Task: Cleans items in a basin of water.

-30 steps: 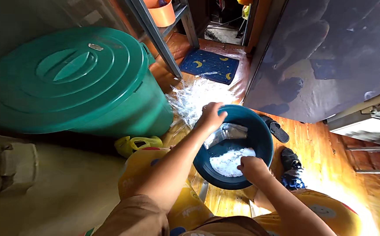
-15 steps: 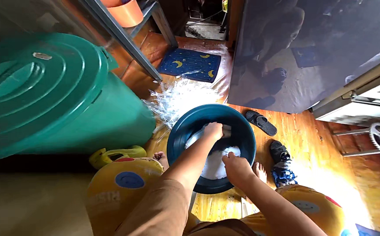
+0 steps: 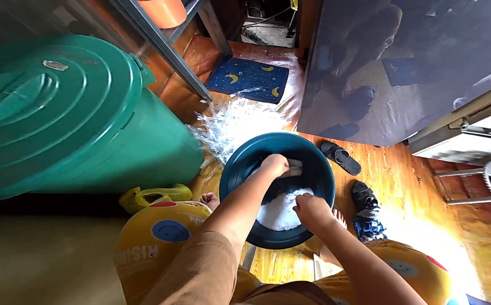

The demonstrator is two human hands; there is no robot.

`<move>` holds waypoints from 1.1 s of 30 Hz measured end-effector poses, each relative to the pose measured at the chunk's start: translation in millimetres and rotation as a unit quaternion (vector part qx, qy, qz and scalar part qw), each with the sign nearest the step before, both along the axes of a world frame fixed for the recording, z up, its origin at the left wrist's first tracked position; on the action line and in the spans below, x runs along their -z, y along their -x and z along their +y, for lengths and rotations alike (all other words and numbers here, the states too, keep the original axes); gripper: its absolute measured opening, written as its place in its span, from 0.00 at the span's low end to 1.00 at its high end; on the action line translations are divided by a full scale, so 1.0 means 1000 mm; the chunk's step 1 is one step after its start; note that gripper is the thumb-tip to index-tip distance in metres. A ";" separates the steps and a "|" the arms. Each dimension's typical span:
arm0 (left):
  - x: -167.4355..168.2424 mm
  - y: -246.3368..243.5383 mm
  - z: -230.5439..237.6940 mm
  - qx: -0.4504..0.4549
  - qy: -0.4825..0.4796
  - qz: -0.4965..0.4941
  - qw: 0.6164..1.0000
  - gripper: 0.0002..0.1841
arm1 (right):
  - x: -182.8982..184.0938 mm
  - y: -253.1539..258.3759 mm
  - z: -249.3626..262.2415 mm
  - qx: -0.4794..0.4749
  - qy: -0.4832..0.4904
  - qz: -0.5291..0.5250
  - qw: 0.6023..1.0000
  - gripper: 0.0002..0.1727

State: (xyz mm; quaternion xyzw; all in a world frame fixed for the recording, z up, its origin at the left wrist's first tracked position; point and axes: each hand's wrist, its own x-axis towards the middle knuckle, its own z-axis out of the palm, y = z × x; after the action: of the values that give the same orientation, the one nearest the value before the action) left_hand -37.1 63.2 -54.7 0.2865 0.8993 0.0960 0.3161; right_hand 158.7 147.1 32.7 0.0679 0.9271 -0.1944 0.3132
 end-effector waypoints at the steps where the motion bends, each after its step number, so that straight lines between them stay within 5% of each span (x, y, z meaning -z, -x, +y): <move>1: -0.004 0.001 -0.004 -0.002 -0.014 0.000 1.000 0.13 | -0.001 0.001 0.000 0.008 -0.001 -0.005 1.000 0.25; 3: -0.018 0.000 -0.011 -0.013 -0.034 -0.001 0.999 0.13 | -0.002 0.005 0.000 0.031 0.001 -0.015 0.999 0.27; 5: -0.038 -0.003 -0.020 -0.037 -0.061 -0.009 0.997 0.13 | 0.000 0.007 0.002 0.050 0.029 0.001 0.998 0.17; 8: -0.074 -0.006 -0.035 -0.062 -0.103 -0.011 0.993 0.12 | 0.008 0.011 0.008 0.054 0.079 0.054 0.994 0.34; 11: -0.109 -0.008 -0.054 -0.047 -0.113 0.013 0.992 0.12 | 0.002 0.021 0.013 0.066 0.064 0.070 0.993 0.15; 13: -0.131 -0.014 -0.066 -0.038 -0.115 0.032 0.992 0.12 | -0.006 0.029 0.014 0.092 0.051 0.084 0.991 0.21; 16: -0.151 -0.034 -0.083 -0.050 -0.117 0.069 0.989 0.11 | -0.004 0.038 0.016 0.123 0.118 0.146 0.974 0.16; 23: -0.123 -0.059 -0.091 -0.094 -0.117 0.040 0.988 0.10 | 0.008 0.053 0.008 0.186 0.188 0.166 0.950 0.06; 25: -0.114 -0.057 -0.086 -0.077 -0.092 0.033 0.992 0.11 | 0.019 0.054 0.009 0.163 0.201 0.127 0.958 0.15; 27: -0.109 -0.053 -0.081 -0.054 -0.081 0.032 0.995 0.12 | 0.023 0.055 0.010 0.101 0.194 0.076 0.973 0.37; 29: -0.103 -0.049 -0.078 -0.040 -0.080 0.027 0.996 0.12 | 0.028 0.057 0.009 0.122 0.213 0.094 0.965 0.44; 31: -0.097 -0.048 -0.075 -0.036 -0.079 0.011 0.996 0.12 | 0.030 0.057 0.007 0.194 0.280 0.134 0.930 0.38; 33: -0.095 -0.049 -0.072 -0.029 -0.090 -0.010 0.995 0.12 | 0.033 0.057 0.006 0.238 0.307 0.172 0.905 0.22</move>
State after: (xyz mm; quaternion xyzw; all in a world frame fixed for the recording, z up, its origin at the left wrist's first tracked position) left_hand 11.5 -8.9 40.1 0.2868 0.8917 0.1889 0.2950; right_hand 101.8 153.1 -0.1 0.1521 0.8172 -0.5469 0.0992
